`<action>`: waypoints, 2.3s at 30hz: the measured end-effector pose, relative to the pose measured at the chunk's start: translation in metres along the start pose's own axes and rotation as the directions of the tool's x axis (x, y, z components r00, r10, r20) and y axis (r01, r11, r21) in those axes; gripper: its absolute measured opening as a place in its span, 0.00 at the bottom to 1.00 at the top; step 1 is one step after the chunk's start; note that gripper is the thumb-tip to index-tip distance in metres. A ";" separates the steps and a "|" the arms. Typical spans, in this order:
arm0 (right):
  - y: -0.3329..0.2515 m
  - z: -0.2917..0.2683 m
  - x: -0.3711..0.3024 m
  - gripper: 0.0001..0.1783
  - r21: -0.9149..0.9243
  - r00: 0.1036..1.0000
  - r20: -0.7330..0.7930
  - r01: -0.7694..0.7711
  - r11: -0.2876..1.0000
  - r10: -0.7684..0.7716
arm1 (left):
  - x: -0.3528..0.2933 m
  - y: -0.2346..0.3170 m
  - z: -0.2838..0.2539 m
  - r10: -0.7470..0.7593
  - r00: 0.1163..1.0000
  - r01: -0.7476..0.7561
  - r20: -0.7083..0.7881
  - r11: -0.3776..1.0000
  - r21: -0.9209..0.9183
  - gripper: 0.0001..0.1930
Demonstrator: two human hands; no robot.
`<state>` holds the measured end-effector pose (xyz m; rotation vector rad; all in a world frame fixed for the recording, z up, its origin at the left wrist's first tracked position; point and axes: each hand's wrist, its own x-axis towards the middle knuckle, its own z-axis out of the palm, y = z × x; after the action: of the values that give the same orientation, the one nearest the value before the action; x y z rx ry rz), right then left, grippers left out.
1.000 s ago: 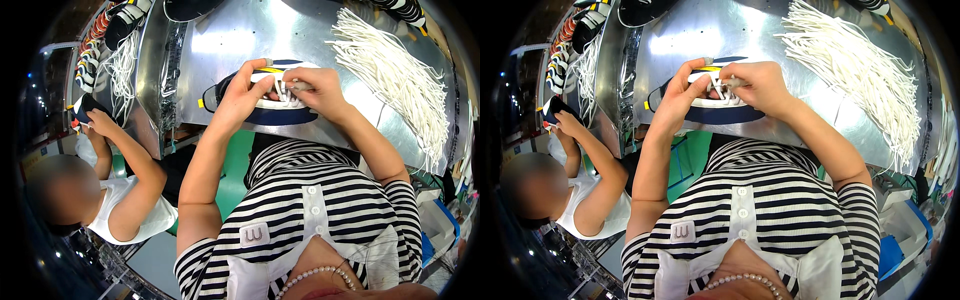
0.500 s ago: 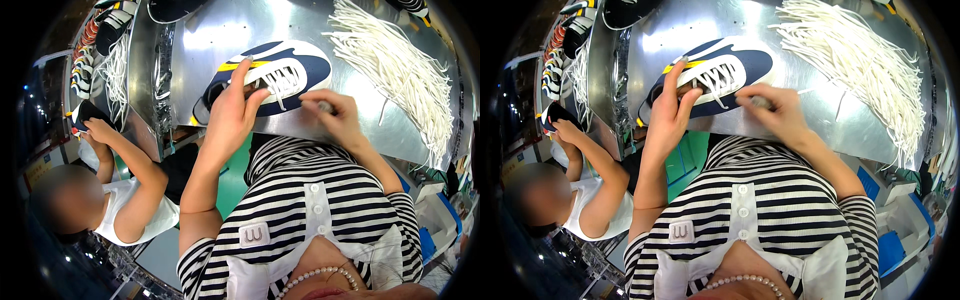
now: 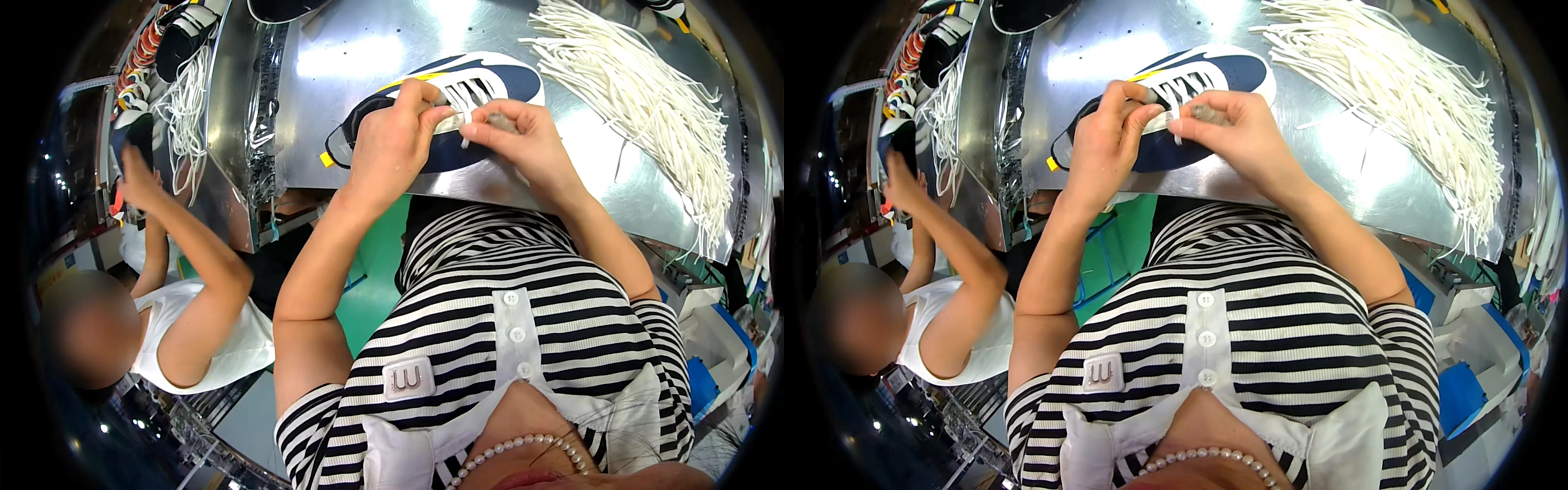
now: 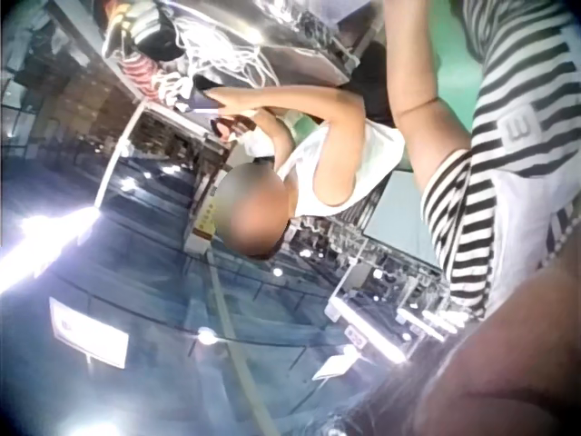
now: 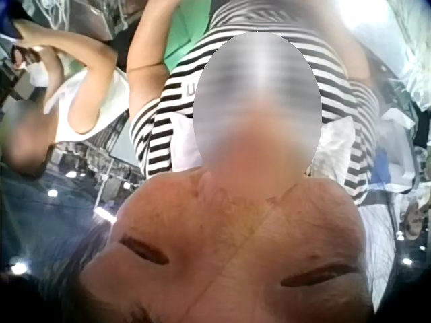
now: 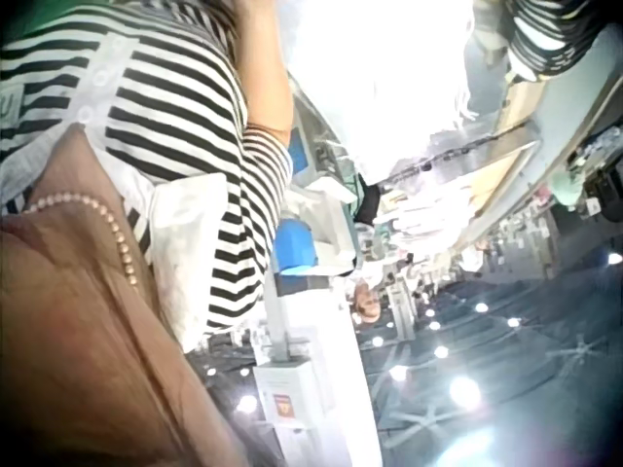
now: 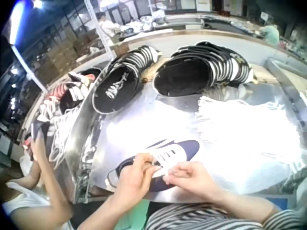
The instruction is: The person laces shoe uppers, threading laces through the eyelets using a small pointed tool and adjusting them into place by hand.
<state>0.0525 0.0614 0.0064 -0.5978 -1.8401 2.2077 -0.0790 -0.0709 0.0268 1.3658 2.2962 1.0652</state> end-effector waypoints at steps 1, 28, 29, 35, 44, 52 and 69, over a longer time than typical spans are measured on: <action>-0.004 -0.001 0.001 0.08 0.119 0.999 -0.027 -0.029 0.992 0.032 | 0.000 0.000 0.000 0.049 0.999 -0.050 0.005 0.998 0.037 0.08; -0.002 -0.003 -0.015 0.08 -0.344 0.995 0.015 0.095 0.934 -0.096 | -0.011 0.003 0.002 -0.094 0.995 0.089 0.038 0.990 0.109 0.14; -0.002 -0.003 -0.016 0.06 -0.315 0.996 0.007 0.081 0.946 -0.083 | -0.012 0.001 0.003 -0.091 0.995 0.086 0.041 0.990 0.108 0.14; -0.007 -0.005 -0.016 0.06 -0.336 1.000 0.020 0.007 0.942 0.000 | -0.015 -0.001 0.007 0.012 1.000 -0.009 -0.025 0.996 0.089 0.12; -0.021 -0.015 -0.011 0.07 -0.495 0.996 0.081 0.011 0.869 0.033 | -0.020 0.004 0.019 0.331 0.943 -0.312 -0.046 0.922 0.230 0.11; 0.012 -0.043 0.043 0.12 -0.534 0.892 -0.155 0.286 0.796 -0.425 | -0.011 0.009 0.008 0.064 0.989 -0.054 0.132 0.996 -0.077 0.11; 0.015 -0.042 0.034 0.09 -0.293 0.869 -0.332 0.274 0.916 -0.366 | -0.116 -0.018 0.025 0.153 0.866 -0.083 -0.475 0.983 0.166 0.29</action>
<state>0.0410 0.1094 -0.0199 -0.6511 -1.8426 1.5427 -0.0163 -0.1619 -0.0194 1.4343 2.7137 1.4530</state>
